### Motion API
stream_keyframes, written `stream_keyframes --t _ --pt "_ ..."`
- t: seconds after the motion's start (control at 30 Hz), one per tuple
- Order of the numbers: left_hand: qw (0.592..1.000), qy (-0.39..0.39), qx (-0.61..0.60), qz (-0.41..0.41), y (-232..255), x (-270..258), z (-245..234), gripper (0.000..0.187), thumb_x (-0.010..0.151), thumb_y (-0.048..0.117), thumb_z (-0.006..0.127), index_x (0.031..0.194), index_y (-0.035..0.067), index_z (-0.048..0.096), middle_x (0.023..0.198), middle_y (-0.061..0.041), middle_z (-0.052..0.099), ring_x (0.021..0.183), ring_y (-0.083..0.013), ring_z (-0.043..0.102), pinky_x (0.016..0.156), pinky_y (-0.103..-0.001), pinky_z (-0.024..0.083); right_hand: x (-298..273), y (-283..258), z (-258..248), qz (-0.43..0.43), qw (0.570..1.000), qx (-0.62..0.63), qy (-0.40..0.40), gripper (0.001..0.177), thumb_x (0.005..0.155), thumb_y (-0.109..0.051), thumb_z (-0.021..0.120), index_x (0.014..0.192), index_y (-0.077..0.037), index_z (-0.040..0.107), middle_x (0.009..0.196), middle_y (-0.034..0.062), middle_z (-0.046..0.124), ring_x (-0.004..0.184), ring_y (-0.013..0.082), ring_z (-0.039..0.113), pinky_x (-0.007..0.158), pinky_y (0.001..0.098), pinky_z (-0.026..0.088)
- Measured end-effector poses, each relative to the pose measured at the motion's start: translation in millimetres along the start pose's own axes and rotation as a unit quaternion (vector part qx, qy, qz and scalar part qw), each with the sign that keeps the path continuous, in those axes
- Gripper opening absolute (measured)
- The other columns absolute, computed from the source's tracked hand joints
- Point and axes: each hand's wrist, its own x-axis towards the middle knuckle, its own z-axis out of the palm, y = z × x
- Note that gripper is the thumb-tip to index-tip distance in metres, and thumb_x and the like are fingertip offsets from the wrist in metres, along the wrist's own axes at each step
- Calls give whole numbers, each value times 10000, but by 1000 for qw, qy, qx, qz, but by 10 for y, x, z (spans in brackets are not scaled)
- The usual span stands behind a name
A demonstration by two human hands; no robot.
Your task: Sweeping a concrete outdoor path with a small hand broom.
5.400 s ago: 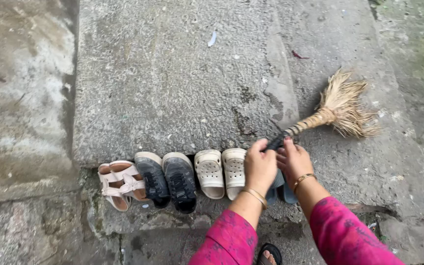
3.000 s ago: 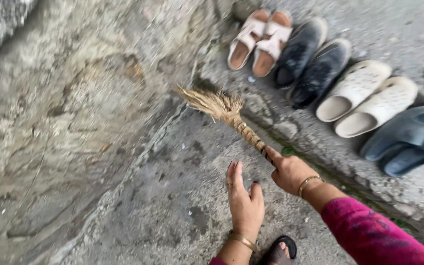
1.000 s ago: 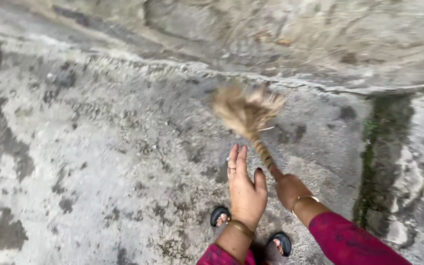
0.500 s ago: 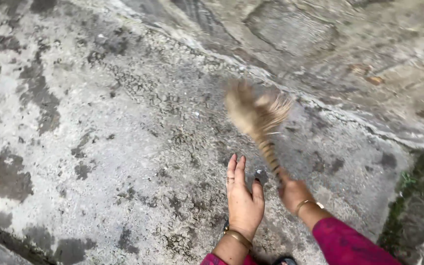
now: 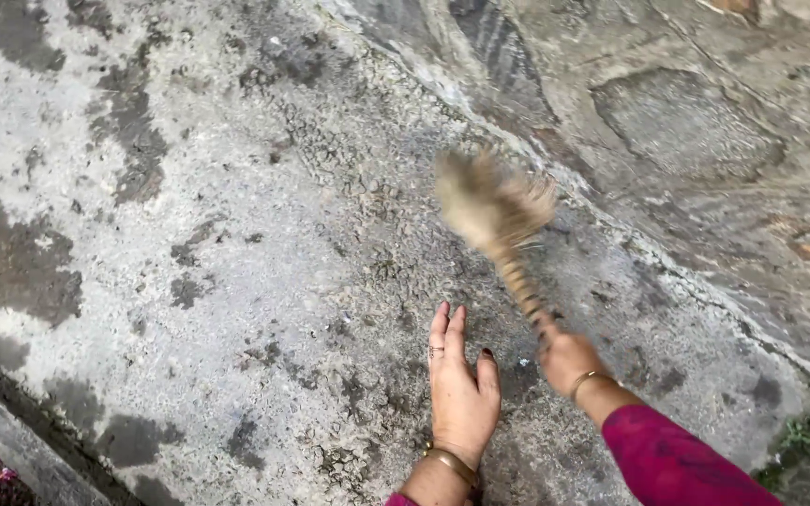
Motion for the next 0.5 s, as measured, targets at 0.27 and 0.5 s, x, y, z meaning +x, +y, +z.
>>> stream_keyframes --t 0.27,0.5 --pt "997 72 -15 26 -98 179 -134 659 842 27 593 1482 33 437 1625 -193 331 1456 -387 391 1175 -428 347 -372 -583 -1027 -94 992 -49 -63 642 978 -249 548 1550 -439 325 975 113 725 778 268 748 737 398 638" --pt "990 136 -27 15 7 328 -40 636 846 26 608 1464 4 458 1616 -220 339 1468 -412 375 1187 -437 321 272 -545 -384 -14 999 -33 3 663 933 -158 592 1554 -249 377 953 271 738 896 433 716 821 490 581"
